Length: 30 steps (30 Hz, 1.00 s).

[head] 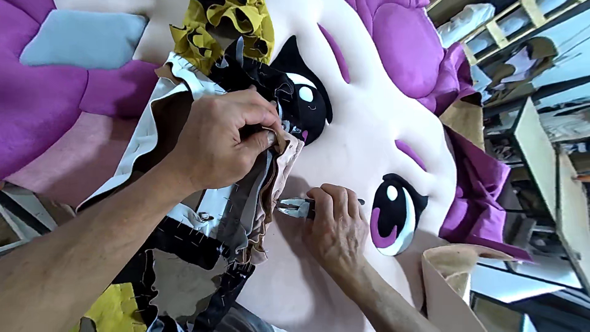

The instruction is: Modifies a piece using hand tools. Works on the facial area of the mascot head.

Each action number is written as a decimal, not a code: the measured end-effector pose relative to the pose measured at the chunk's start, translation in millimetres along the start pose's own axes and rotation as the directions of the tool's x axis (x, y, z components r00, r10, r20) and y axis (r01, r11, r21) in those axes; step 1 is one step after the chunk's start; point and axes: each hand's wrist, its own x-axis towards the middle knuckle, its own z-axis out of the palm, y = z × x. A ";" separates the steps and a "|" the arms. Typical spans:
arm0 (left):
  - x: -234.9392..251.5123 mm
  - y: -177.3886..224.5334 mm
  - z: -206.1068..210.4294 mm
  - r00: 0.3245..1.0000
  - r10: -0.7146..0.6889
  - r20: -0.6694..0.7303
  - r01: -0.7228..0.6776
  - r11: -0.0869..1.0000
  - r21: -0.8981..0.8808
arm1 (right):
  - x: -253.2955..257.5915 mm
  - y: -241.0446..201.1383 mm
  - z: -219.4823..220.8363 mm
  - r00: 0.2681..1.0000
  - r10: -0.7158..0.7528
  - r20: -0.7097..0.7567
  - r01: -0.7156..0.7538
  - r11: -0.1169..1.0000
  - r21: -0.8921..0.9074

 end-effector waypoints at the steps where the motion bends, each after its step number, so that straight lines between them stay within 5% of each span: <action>1: 0.1 -0.2 0.0 1.000 0.003 -0.003 -0.003 1.000 0.004 | 0.1 0.7 2.4 1.000 0.000 -0.016 0.000 1.000 0.002; 6: 1.6 0.0 0.9 1.000 0.013 -0.010 -0.013 1.000 -0.007 | 6.8 6.9 7.5 0.998 -0.046 -0.041 0.046 0.999 -0.007; 12: 1.8 -0.8 0.9 1.000 0.016 0.004 -0.016 1.000 0.015 | 42.0 31.2 -2.8 0.954 -0.284 0.094 0.273 0.955 0.116; 17: 1.4 -0.5 0.6 1.000 0.013 0.003 -0.013 1.000 0.015 | 85.0 58.0 -2.7 0.730 -0.544 0.415 0.282 0.792 0.542; 19: 1.6 -1.4 -0.8 1.000 0.015 -0.012 -0.015 1.000 0.010 | 101.7 64.3 -0.1 0.584 -0.638 0.502 0.154 0.695 0.703; 21: 2.1 -2.1 -2.6 1.000 0.017 -0.021 -0.017 1.000 0.017 | 104.7 59.7 -2.2 0.466 -0.688 0.556 -0.147 0.560 0.816; 24: 2.6 -4.1 -0.3 0.999 0.028 -0.025 -0.027 0.999 0.036 | 100.0 35.6 -20.4 0.208 -0.830 0.517 -0.685 0.253 0.683; 26: 0.4 -3.5 2.2 1.000 0.016 -0.025 -0.015 0.998 0.061 | 89.9 29.1 -32.3 0.159 -0.860 0.485 -0.763 0.204 0.613; 28: 0.9 -2.8 2.3 1.000 0.003 -0.025 -0.001 0.998 0.059 | 67.4 27.6 -53.1 0.266 -0.797 0.542 -0.525 0.352 0.775; 30: 0.9 -4.3 -0.7 0.999 -0.014 -0.030 0.016 0.999 0.049 | 29.1 12.5 -79.5 0.373 -0.746 0.552 -0.102 0.558 0.824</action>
